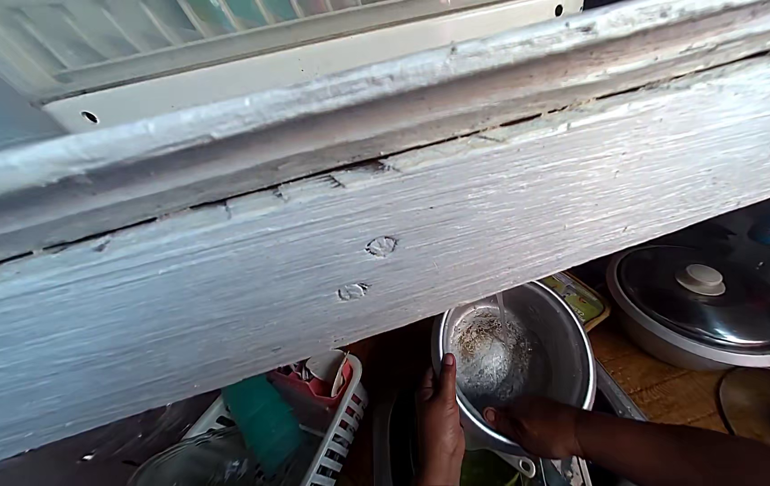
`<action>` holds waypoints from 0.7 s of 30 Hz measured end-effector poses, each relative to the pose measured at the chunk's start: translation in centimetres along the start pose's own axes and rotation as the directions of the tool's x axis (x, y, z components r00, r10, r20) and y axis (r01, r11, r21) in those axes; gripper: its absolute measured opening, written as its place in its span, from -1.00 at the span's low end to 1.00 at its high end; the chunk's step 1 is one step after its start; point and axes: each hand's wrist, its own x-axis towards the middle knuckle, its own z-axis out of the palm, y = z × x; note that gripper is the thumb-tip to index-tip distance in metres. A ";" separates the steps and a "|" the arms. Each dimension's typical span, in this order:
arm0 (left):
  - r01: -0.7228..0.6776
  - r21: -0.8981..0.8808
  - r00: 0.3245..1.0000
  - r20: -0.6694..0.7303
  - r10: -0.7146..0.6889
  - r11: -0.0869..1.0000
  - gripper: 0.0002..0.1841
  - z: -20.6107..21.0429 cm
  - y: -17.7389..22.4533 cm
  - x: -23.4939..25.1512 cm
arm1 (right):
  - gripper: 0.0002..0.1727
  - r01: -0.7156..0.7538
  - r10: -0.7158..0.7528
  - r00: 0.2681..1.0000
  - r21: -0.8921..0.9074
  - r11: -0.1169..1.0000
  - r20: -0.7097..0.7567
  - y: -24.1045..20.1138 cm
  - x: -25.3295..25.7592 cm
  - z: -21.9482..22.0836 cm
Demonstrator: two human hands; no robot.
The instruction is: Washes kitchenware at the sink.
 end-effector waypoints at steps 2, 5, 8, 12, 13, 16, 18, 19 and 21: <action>0.041 -0.010 0.999 -0.030 -0.041 0.999 -0.76 0.1 0.2 0.0 | -0.17 -0.071 0.081 0.994 -0.132 0.989 0.068 0.2 -0.1 -1.3; 0.038 -0.027 0.999 -0.019 -0.039 0.999 -0.77 0.0 0.3 -0.1 | -0.28 -0.160 0.211 0.971 -0.354 0.921 0.109 1.1 0.3 -2.6; 0.022 -0.027 1.000 0.001 -0.022 0.999 -0.80 -0.1 0.4 -0.3 | -0.56 -0.272 0.329 0.944 -0.605 0.748 -0.018 2.2 0.7 -3.5; 0.020 -0.024 1.000 0.007 -0.020 1.000 -0.80 -0.3 0.1 -0.5 | -0.66 -0.348 0.378 0.922 -0.609 0.712 -0.084 2.1 1.7 -2.7; 0.020 -0.018 1.000 0.009 -0.020 1.000 -0.80 -0.3 0.0 -0.5 | -0.69 -0.295 0.327 0.945 -0.515 0.805 -0.030 2.1 1.8 -2.5; 0.027 -0.006 0.999 0.020 -0.027 1.000 -0.81 -0.2 0.1 -0.4 | -0.67 -0.004 0.032 0.993 -0.242 0.970 0.113 1.9 2.2 -3.1; 0.033 0.014 0.999 0.022 -0.033 0.999 -0.82 -0.2 0.4 -0.4 | -0.65 0.108 -0.130 0.991 -0.348 0.931 -0.041 1.5 2.4 -4.0; 0.036 0.033 0.999 0.026 -0.037 0.999 -0.83 -0.3 0.6 -0.4 | -0.65 0.114 -0.191 0.976 -0.496 0.861 -0.107 1.3 2.5 -4.8; 0.032 0.077 0.999 0.040 -0.035 0.997 -0.86 -0.4 0.9 -0.5 | -0.62 0.105 -0.259 0.962 -0.762 0.639 -0.085 1.4 3.0 -7.1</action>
